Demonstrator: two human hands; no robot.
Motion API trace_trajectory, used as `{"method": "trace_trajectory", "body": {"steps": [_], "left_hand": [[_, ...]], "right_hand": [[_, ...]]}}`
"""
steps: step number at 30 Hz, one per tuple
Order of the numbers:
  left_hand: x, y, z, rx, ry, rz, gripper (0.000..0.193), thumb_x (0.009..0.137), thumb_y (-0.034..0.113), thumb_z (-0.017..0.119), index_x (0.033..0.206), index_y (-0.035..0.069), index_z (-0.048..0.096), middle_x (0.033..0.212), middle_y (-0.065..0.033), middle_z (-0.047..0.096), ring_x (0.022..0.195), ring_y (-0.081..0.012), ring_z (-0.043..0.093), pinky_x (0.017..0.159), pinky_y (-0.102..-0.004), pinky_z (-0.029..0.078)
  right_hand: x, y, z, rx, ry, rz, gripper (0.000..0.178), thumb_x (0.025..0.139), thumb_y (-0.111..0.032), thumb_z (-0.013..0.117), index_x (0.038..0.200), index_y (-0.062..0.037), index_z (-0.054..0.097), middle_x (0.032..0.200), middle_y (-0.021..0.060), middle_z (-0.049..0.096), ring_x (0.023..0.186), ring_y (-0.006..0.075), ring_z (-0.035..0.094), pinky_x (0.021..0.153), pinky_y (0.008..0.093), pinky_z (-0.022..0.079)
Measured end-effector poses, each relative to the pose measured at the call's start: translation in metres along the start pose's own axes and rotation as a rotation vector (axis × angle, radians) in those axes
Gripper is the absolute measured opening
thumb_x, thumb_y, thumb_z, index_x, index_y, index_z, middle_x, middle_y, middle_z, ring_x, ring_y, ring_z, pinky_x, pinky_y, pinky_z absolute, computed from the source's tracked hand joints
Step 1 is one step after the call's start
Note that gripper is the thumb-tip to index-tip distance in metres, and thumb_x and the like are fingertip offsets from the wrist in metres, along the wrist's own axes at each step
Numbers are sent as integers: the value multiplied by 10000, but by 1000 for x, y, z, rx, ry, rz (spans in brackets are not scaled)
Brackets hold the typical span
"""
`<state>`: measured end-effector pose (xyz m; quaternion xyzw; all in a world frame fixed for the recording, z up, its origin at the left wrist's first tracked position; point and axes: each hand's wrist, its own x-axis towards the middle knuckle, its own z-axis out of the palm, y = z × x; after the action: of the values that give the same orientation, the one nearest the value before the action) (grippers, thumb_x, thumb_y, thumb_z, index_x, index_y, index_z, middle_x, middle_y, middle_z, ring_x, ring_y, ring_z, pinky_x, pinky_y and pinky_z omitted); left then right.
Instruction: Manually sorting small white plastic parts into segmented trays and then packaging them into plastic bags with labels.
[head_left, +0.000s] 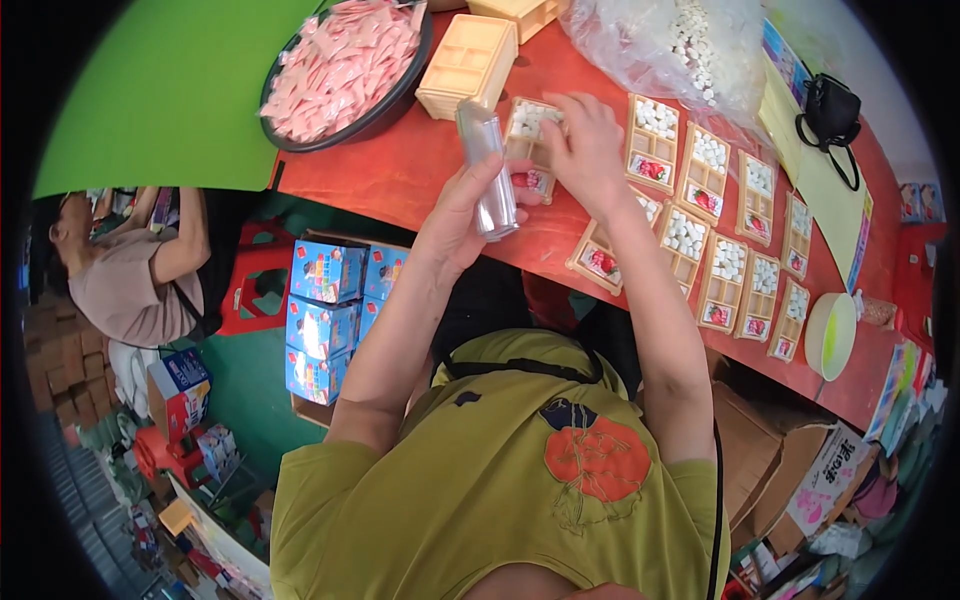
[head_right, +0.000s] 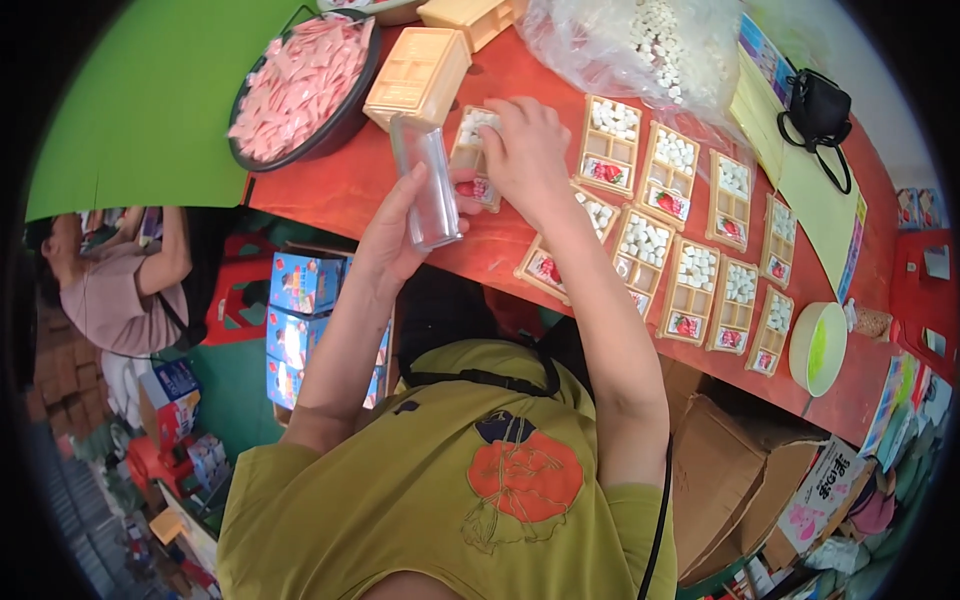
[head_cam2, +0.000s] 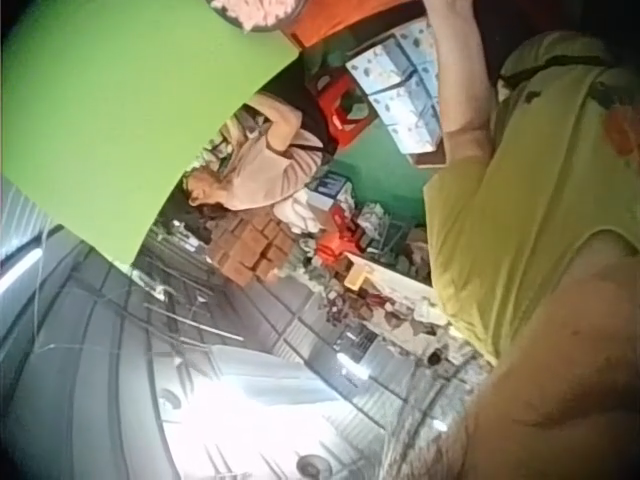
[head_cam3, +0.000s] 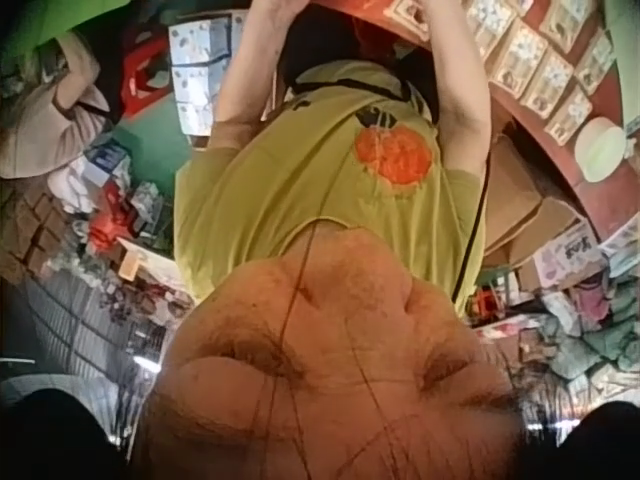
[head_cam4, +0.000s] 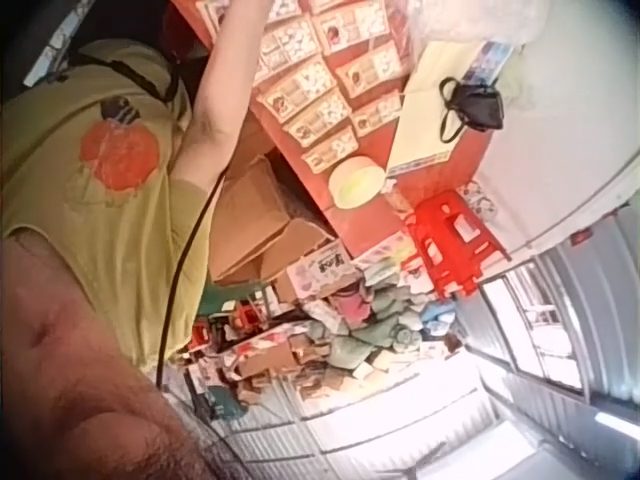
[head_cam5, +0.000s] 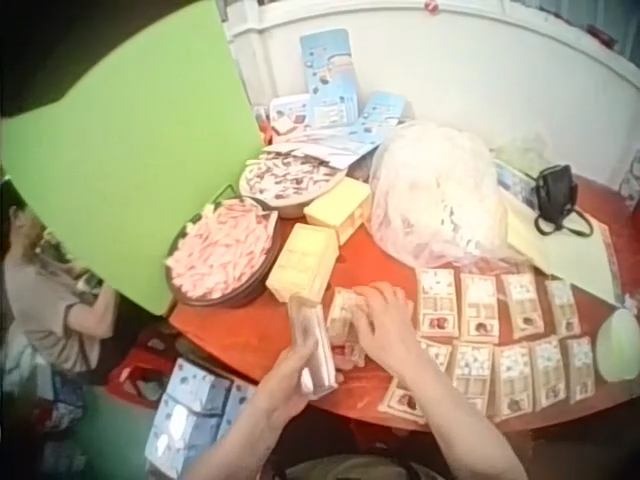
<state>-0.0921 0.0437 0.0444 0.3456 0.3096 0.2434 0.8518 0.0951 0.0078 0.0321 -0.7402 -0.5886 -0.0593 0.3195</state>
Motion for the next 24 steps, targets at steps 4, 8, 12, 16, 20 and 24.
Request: {"method": "trace_trajectory", "body": {"steps": [4,8,12,16,20,24], "left_hand": [[-8,-7,14,-111,-127,38,726,939,540,644,1376,-10,457,1181,-138,637,969,-233,699,757,-333,613],[-11,-15,38,-110,-150,85,797,922,603,629,1388,-15,440,1220,-141,618,995,-214,677,774,-328,608],[-11,-27,44,-101,-217,54,746,917,594,645,1351,16,459,1091,-119,648,867,-167,686,650,-289,591],[-13,-35,45,-67,-216,3,661,898,583,681,1254,56,499,926,-70,655,709,-121,671,533,-251,556],[-3,-43,37,33,-325,-40,871,916,664,571,1451,-6,416,1340,-169,589,1112,-255,657,885,-394,597],[-1,-46,52,11,-288,-10,807,921,595,627,1417,-19,458,1334,-171,594,1109,-248,661,889,-388,592]], "right_hand": [[-28,-37,-71,1178,-579,494,193,951,-136,673,1094,-6,673,919,55,669,763,109,620,649,250,475],[-47,-41,-86,1431,-775,708,135,922,-103,699,973,22,686,763,63,652,461,54,494,396,212,337],[-70,-25,-82,1630,-695,774,126,929,-95,707,954,28,693,769,72,655,438,68,481,385,201,322],[-86,-18,-81,1721,-645,813,125,941,-105,700,959,19,702,776,71,658,458,68,495,392,196,326],[-91,-22,-91,1675,-561,809,123,952,-115,688,987,2,700,787,53,654,496,61,491,418,204,347],[-88,-34,-106,1308,-450,780,89,962,-88,636,979,-13,680,841,35,661,607,62,541,538,217,432]]}}
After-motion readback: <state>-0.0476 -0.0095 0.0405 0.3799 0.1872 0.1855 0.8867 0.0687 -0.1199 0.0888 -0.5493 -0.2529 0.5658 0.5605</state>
